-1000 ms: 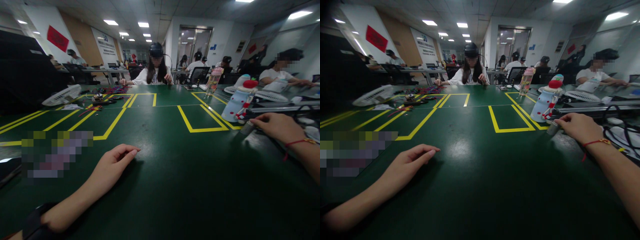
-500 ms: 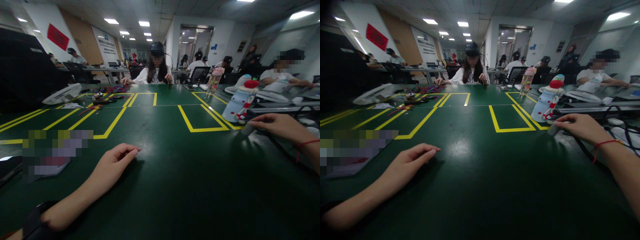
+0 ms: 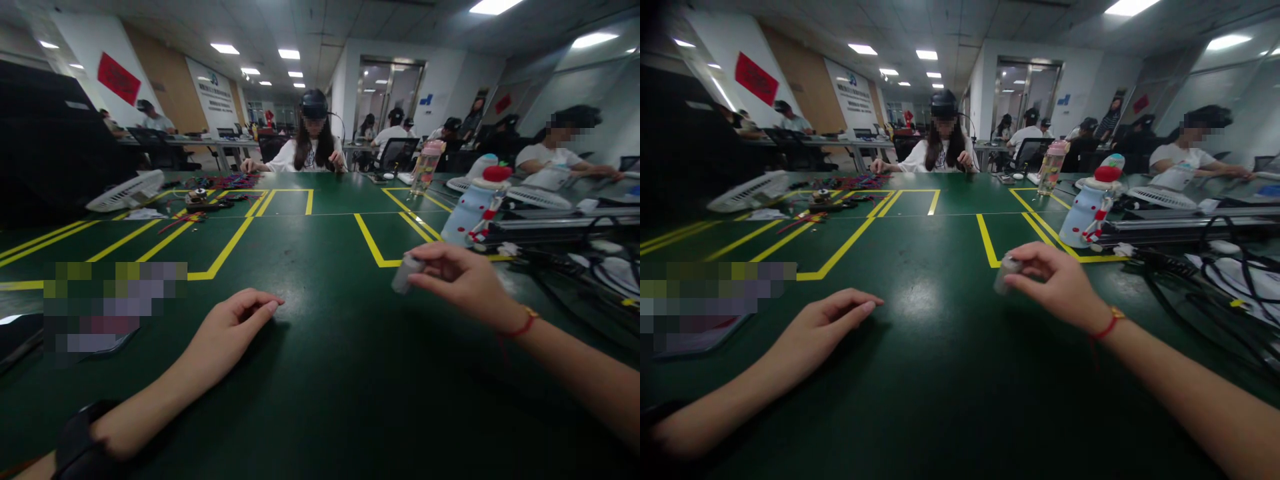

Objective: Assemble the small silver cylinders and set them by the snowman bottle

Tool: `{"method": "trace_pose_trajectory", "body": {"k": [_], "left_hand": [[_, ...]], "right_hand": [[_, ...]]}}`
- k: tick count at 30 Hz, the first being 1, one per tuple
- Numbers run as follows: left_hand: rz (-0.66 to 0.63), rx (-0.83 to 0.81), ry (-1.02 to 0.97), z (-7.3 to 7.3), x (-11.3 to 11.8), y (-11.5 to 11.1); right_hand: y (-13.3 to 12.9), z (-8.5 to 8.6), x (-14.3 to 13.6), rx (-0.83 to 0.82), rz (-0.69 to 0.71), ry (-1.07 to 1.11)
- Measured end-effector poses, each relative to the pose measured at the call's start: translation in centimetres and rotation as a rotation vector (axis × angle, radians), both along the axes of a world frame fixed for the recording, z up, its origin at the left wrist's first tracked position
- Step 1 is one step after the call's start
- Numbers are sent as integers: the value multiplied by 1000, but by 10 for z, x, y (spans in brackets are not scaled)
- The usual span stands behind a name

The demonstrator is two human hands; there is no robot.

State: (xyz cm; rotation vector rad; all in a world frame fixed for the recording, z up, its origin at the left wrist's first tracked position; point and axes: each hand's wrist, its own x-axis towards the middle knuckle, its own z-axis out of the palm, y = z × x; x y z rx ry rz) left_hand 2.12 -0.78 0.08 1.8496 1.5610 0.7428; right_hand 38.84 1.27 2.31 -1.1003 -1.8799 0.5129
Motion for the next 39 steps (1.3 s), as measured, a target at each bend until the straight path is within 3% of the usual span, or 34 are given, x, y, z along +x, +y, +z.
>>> {"method": "trace_pose_trajectory", "body": {"k": [3, 6, 15, 17, 22, 24, 26, 29, 32, 36, 39], "left_hand": [[-37, 16, -5, 0, 0, 0], [-60, 43, -9, -2, 1, -1], [-82, 50, 9, -1, 3, -1], [-89, 65, 23, 2, 8, -3], [-240, 151, -30, 10, 34, -17], [-351, 200, -66, 11, 45, -24], [-422, 225, -97, 9, 52, -30], [-448, 200, -126, 6, 55, -35], [-451, 191, -134, 5, 52, -35], [-416, 233, -143, 8, 49, -32], [-335, 235, -170, 9, 49, -31]], "right_hand": [[-24, -6, -61, 17, 295, -17], [-38, -10, -92, 30, 467, -70], [-41, -30, -95, -76, 538, -41], [-40, -32, -98, -262, 526, 106], [-30, -25, -100, -1060, 490, 738], [-25, -24, -98, -1241, 501, 881], [-21, -24, -95, -1320, 543, 938], [-19, -25, -94, -1337, 603, 934], [-22, -26, -96, -1279, 559, 914], [-29, -27, -100, -883, 416, 800], [-36, -30, -103, -608, 437, 585]]}}
